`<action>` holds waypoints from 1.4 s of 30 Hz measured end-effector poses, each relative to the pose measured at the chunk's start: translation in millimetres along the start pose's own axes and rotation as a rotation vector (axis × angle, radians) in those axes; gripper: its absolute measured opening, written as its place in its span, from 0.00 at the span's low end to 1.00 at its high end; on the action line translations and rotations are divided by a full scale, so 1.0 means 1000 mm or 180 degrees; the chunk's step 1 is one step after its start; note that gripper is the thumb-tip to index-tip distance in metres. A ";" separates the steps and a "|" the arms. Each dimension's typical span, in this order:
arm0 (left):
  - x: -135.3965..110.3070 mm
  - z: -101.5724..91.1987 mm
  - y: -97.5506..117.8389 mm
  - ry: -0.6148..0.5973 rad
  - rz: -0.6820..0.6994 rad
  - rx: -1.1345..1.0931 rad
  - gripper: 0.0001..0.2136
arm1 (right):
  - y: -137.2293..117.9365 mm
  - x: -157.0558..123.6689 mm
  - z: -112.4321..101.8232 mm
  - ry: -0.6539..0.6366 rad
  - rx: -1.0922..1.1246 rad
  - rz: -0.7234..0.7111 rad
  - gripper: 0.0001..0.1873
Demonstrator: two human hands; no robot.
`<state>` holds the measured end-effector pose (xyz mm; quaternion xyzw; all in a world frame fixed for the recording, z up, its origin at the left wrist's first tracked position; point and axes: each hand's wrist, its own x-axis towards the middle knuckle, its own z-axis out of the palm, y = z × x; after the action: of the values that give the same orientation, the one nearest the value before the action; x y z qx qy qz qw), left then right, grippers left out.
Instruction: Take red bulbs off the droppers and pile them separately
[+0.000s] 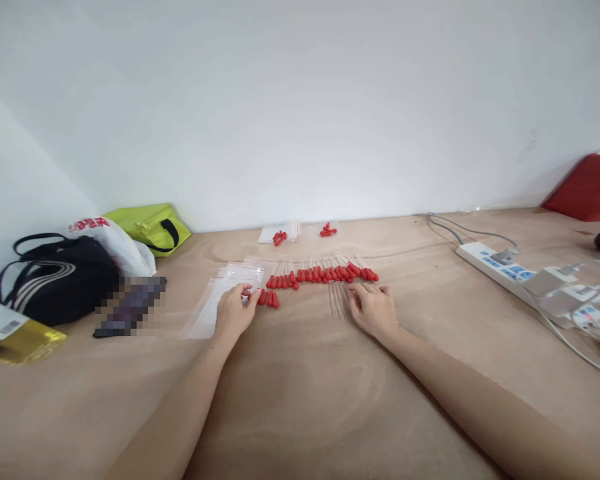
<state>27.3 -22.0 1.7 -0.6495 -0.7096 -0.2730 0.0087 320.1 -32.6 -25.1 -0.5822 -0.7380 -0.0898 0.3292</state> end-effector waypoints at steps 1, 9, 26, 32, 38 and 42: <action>-0.001 -0.001 0.001 0.0082 0.0053 0.0155 0.14 | -0.001 0.000 -0.001 -0.0058 -0.0016 -0.0016 0.11; -0.001 0.005 0.042 0.0177 0.0662 0.0484 0.10 | -0.004 -0.002 -0.006 -0.0388 -0.0151 -0.0296 0.16; 0.015 0.023 0.075 0.0549 0.0295 0.0247 0.11 | 0.005 -0.001 0.002 -0.0189 0.0577 -0.0093 0.14; -0.017 0.013 0.065 0.0305 0.1164 -0.0649 0.07 | 0.008 0.001 0.002 0.0273 0.0887 -0.0403 0.25; -0.042 0.017 0.075 -0.0157 0.1473 -0.0719 0.06 | 0.000 0.001 -0.008 0.0072 0.0563 -0.1118 0.25; -0.046 0.017 0.080 -0.0104 0.1688 -0.0690 0.07 | -0.004 0.000 -0.007 0.0045 0.0551 -0.1363 0.13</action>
<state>114.7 -56.6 0.7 -0.8139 -0.4817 -0.3249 -0.0012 319.4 -37.2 -19.1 -0.3813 -0.8473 -0.0980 0.3565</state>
